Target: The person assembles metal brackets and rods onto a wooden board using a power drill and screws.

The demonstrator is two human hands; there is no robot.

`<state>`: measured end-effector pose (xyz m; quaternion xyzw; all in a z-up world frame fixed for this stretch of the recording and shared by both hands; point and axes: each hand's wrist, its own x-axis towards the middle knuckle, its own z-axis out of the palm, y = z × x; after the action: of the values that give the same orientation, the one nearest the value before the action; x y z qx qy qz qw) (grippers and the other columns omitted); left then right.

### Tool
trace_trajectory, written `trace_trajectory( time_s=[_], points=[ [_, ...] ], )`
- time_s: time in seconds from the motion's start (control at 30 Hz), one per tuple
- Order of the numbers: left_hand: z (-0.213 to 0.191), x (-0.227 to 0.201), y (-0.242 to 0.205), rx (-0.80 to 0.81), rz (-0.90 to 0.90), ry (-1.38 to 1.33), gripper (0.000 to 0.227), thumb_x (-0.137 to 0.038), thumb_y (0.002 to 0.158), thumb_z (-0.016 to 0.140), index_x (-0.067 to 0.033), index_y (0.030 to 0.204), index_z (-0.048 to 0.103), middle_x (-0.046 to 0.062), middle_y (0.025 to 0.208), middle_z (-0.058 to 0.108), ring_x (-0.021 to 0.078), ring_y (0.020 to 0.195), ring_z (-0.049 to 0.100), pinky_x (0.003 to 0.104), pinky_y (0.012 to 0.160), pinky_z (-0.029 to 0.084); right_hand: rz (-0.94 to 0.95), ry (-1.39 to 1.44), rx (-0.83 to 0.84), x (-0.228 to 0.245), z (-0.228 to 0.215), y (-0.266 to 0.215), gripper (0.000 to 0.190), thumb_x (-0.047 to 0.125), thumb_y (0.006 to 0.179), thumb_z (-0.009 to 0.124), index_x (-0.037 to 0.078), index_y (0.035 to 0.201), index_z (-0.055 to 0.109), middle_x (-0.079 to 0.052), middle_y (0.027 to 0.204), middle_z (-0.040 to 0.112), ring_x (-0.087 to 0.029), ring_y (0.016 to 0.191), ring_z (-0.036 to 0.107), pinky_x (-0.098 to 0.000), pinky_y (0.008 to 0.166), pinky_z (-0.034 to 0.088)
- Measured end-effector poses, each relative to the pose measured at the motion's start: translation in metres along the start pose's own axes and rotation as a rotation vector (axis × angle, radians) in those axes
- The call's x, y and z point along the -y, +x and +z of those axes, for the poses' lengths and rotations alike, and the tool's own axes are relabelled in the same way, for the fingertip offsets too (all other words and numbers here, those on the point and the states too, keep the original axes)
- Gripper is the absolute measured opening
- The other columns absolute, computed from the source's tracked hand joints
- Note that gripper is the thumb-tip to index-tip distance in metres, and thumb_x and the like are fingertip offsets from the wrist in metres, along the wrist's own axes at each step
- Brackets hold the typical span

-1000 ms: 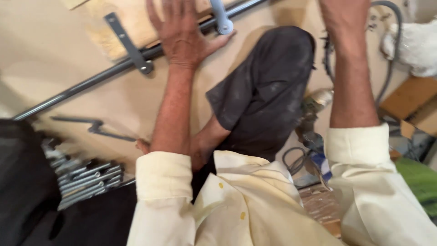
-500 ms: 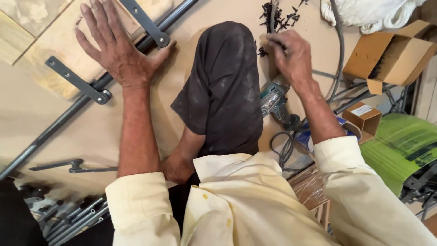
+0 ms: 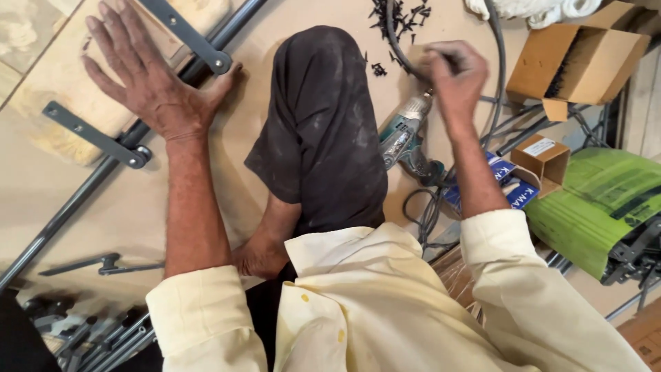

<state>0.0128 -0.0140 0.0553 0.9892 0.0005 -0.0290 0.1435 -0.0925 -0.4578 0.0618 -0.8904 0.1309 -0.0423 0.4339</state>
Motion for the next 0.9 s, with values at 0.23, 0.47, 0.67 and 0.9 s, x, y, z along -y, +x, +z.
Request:
trace_trajectory(
  time_s=[0.23,0.47,0.67,0.9],
  points=[
    [-0.007,-0.002,0.001,0.016,-0.002,0.004,0.129,-0.077,0.071,0.080,-0.0064,0.162,0.023,0.011,0.170,0.026,0.0315,0.159,0.019,0.058,0.132,0.008,0.593,0.166,-0.093,-0.021,-0.045,-0.001,0.015,0.001,0.094,0.072,0.004,0.108,0.078,-0.011,0.096,0.080,-0.012,0.079,0.077,-0.0242,0.069,0.066],
    [-0.016,-0.006,0.002,0.038,-0.020,-0.008,0.129,-0.082,0.072,0.081,-0.0070,0.162,0.026,0.011,0.170,0.027,0.0315,0.158,0.020,0.057,0.132,0.009,0.855,0.385,-0.092,-0.014,-0.039,0.000,0.018,-0.001,0.091,0.075,0.000,0.109,0.076,-0.013,0.093,0.080,-0.014,0.074,0.077,-0.0221,0.062,0.066],
    [0.008,0.009,0.000,-0.020,0.007,-0.028,0.125,-0.080,0.070,0.077,-0.0059,0.160,0.032,0.013,0.167,0.031,0.0336,0.157,0.022,0.062,0.130,0.010,0.883,0.504,-0.131,-0.010,-0.036,-0.003,0.018,-0.001,0.092,0.075,-0.002,0.110,0.074,-0.014,0.092,0.080,-0.016,0.075,0.077,-0.0233,0.063,0.065],
    [0.007,0.012,-0.001,-0.093,0.076,-0.082,0.117,-0.075,0.072,0.079,-0.0027,0.155,0.039,0.015,0.161,0.038,0.0367,0.152,0.026,0.065,0.126,0.011,0.895,0.548,-0.082,-0.008,-0.035,-0.005,0.019,0.002,0.092,0.075,0.000,0.111,0.073,-0.013,0.095,0.079,-0.015,0.077,0.077,-0.0233,0.064,0.065]
  ],
)
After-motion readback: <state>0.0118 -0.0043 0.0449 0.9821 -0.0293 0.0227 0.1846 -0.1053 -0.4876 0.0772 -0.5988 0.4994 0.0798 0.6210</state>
